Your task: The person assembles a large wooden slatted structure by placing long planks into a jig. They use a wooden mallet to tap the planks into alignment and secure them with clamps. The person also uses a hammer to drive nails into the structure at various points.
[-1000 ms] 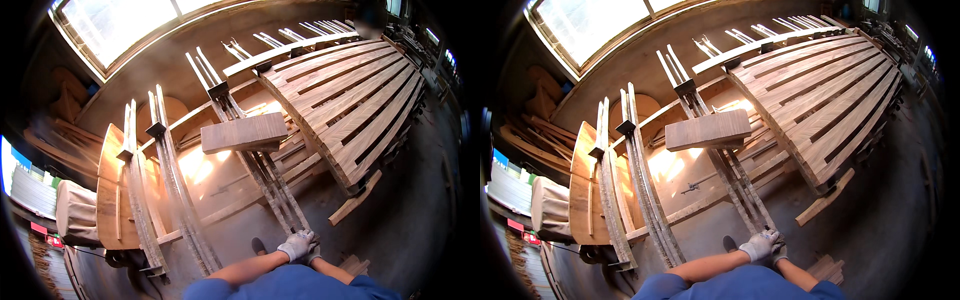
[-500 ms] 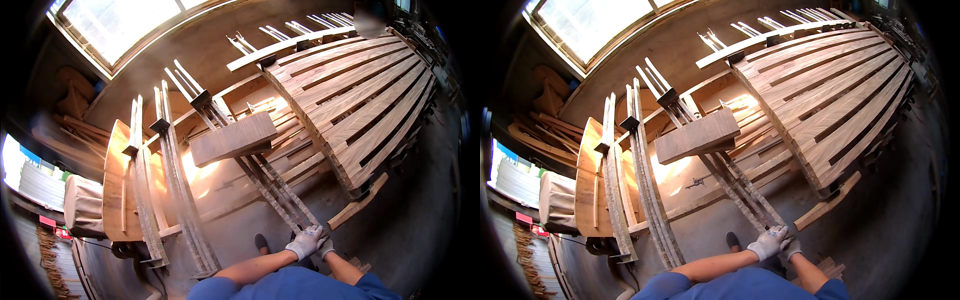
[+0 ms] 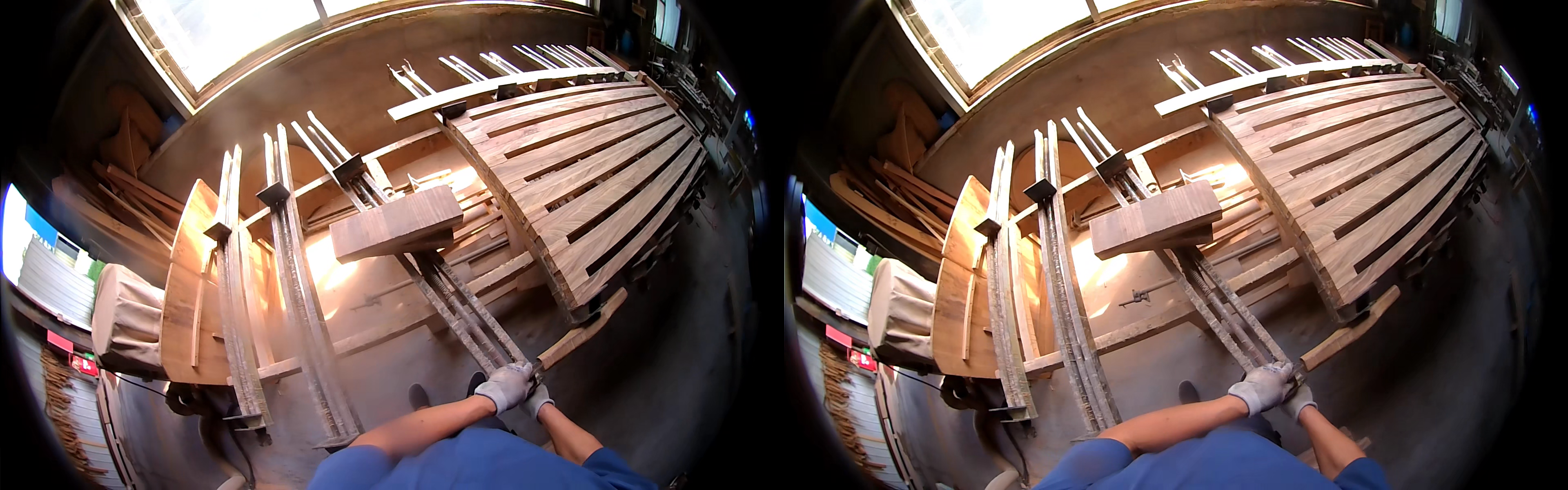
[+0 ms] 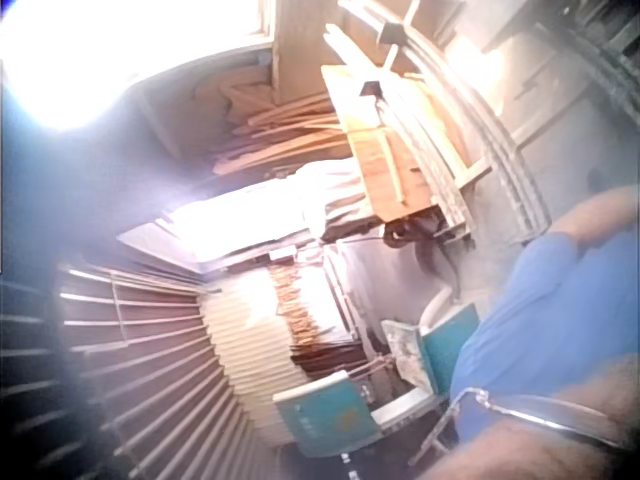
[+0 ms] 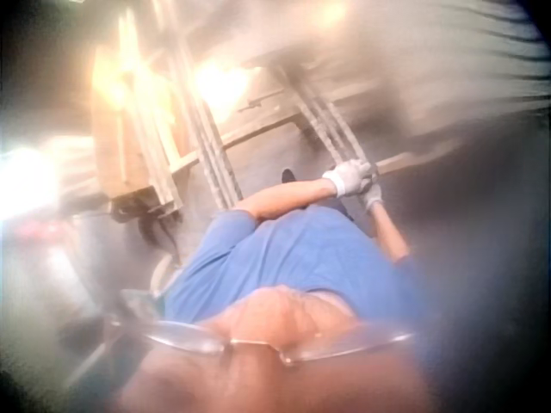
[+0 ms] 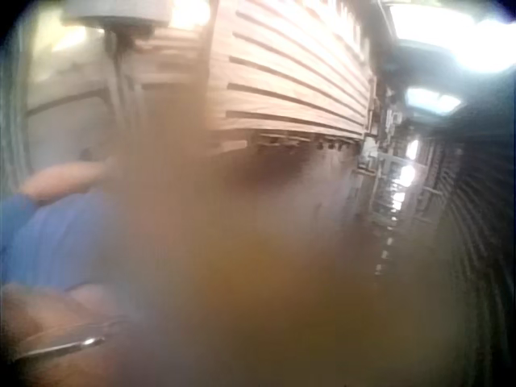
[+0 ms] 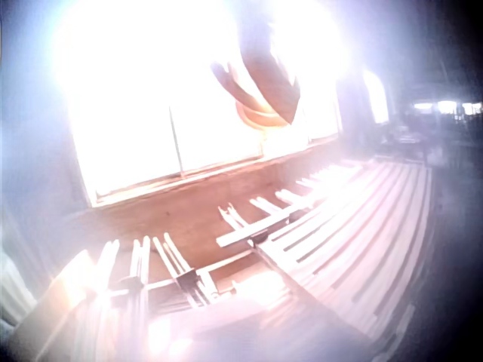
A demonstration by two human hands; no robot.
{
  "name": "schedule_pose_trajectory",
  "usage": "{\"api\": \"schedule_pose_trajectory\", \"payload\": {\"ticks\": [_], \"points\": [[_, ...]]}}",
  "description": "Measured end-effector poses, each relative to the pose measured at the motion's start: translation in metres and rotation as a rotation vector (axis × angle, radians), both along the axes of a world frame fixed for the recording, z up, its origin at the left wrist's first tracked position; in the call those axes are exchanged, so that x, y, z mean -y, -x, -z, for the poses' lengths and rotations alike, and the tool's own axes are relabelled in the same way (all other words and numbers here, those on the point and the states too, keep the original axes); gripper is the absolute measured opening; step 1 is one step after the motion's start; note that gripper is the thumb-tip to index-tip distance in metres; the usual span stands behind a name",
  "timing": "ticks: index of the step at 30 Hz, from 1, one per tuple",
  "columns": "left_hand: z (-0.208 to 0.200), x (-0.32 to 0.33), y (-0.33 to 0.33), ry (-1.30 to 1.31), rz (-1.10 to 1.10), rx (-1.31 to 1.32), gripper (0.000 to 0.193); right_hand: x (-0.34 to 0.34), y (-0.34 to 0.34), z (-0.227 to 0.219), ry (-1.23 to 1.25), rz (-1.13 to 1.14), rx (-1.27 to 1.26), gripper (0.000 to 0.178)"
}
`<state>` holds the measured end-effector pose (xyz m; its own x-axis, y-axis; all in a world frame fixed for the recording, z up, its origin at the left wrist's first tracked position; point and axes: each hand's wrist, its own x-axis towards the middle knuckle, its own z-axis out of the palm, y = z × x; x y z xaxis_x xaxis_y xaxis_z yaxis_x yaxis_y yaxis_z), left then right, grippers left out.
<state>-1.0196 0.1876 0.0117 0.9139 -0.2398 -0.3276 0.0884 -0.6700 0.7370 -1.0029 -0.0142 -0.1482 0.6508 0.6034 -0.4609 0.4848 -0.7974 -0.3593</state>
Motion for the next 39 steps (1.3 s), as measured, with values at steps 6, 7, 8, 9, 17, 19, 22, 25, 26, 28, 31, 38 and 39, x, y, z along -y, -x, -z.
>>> {"api": "schedule_pose_trajectory", "payload": {"ticks": [6, 7, 8, 9, 17, 19, 22, 25, 26, 28, 31, 38, 39], "points": [[0.003, -0.044, 0.058, -0.103, 0.150, -0.127, 0.037, -0.030, 0.068, 0.025, 0.073, -0.265, -0.147, 0.059], [0.003, -0.054, 0.070, -0.086, 0.135, -0.122, 0.038, -0.032, 0.079, 0.046, -0.016, -0.225, -0.189, 0.059], [0.001, -0.062, 0.081, -0.066, 0.130, -0.113, 0.038, -0.023, 0.095, 0.081, -0.225, -0.070, -0.301, 0.060], [-0.003, -0.067, 0.085, -0.051, 0.148, -0.104, 0.039, -0.013, 0.112, 0.122, -0.515, 0.129, -0.452, 0.061], [-0.022, -0.130, 0.079, -0.240, 0.057, 0.011, 0.041, -0.142, 0.069, -0.007, -0.016, -0.277, -0.248, 0.056], [-0.037, -0.155, 0.072, -0.293, 0.030, 0.010, 0.042, -0.183, 0.056, -0.039, -0.061, -0.039, -0.452, 0.061], [-0.048, -0.179, 0.064, -0.336, 0.015, 0.033, 0.044, -0.213, 0.047, -0.075, -0.178, 0.110, -0.506, 0.047], [-0.058, -0.182, 0.070, -0.357, -0.002, -0.004, 0.042, -0.231, 0.052, -0.132, -0.163, 0.286, -0.722, 0.034], [-0.054, -0.182, 0.073, -0.341, -0.010, 0.002, 0.042, -0.231, 0.054, -0.135, -0.185, 0.329, -0.765, 0.031], [-0.035, -0.181, 0.080, -0.314, -0.046, 0.014, 0.042, -0.227, 0.055, -0.109, -0.244, 0.235, -0.709, 0.025], [-0.001, -0.177, 0.090, -0.292, -0.124, 0.035, 0.042, -0.223, 0.058, -0.115, -0.211, 0.151, -0.685, 0.026], [0.005, -0.173, 0.087, -0.230, -0.186, 0.080, 0.037, -0.139, 0.052, -0.092, -0.241, 0.641, -1.015, 0.047], [0.004, -0.175, 0.090, -0.212, -0.189, 0.109, 0.037, -0.123, 0.059, -0.093, -0.238, 0.723, -0.965, 0.044]]}}
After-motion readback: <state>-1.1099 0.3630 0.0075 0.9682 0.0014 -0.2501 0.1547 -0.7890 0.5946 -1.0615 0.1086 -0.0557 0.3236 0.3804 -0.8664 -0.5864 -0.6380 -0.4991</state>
